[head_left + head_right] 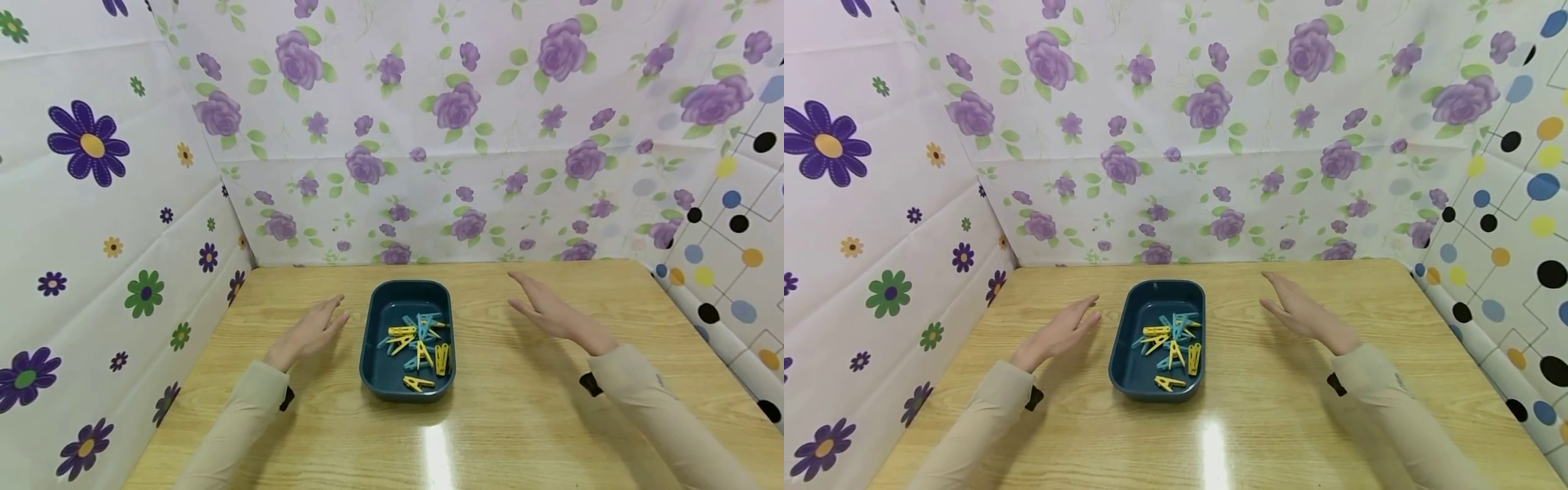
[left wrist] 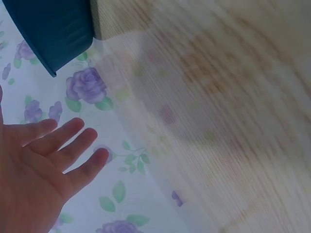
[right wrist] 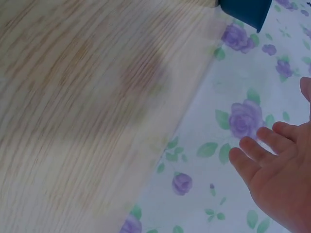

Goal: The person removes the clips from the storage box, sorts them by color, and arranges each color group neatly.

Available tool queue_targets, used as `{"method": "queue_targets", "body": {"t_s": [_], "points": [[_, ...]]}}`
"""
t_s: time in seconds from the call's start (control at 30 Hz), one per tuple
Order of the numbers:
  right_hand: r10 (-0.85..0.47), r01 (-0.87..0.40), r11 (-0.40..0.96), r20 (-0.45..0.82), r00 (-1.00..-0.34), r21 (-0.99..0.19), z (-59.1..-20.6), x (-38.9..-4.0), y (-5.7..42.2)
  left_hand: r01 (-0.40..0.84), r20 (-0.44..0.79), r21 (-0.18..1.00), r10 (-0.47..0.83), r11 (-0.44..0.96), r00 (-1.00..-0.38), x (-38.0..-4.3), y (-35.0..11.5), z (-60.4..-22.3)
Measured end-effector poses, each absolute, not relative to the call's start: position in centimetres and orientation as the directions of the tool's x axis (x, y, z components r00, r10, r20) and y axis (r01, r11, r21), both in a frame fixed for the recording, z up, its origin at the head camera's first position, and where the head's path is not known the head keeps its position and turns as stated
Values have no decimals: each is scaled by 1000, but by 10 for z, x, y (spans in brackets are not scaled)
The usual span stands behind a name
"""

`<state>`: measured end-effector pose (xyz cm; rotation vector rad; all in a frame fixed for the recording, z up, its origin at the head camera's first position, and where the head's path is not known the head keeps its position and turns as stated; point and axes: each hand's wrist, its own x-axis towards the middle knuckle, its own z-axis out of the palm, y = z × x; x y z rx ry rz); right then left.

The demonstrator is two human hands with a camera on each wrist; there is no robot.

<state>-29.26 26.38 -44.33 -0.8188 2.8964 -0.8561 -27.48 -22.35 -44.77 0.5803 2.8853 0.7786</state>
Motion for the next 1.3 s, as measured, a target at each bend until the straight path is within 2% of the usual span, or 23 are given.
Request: {"method": "queue_targets", "body": {"t_s": [0.17,0.53,0.9,1.1,1.3], "points": [[-503,-506,683,162,-849,-528,-441,-293,255,353,47,557,396,752,-917,-275,-221,-448],[-511,-498,620,168,-843,-606,-430,-286,229,334,55,658,399,675,-915,-264,-211,-450],[-572,-583,578,227,-788,-571,-432,-281,206,282,19,773,425,568,-905,-255,-201,-455],[-612,-602,565,203,-764,-565,-430,-282,189,174,-57,848,412,501,-909,-250,-197,-457],[-650,-628,537,199,-734,-564,-427,-287,171,113,-106,872,409,476,-906,-250,-196,-457]]}}
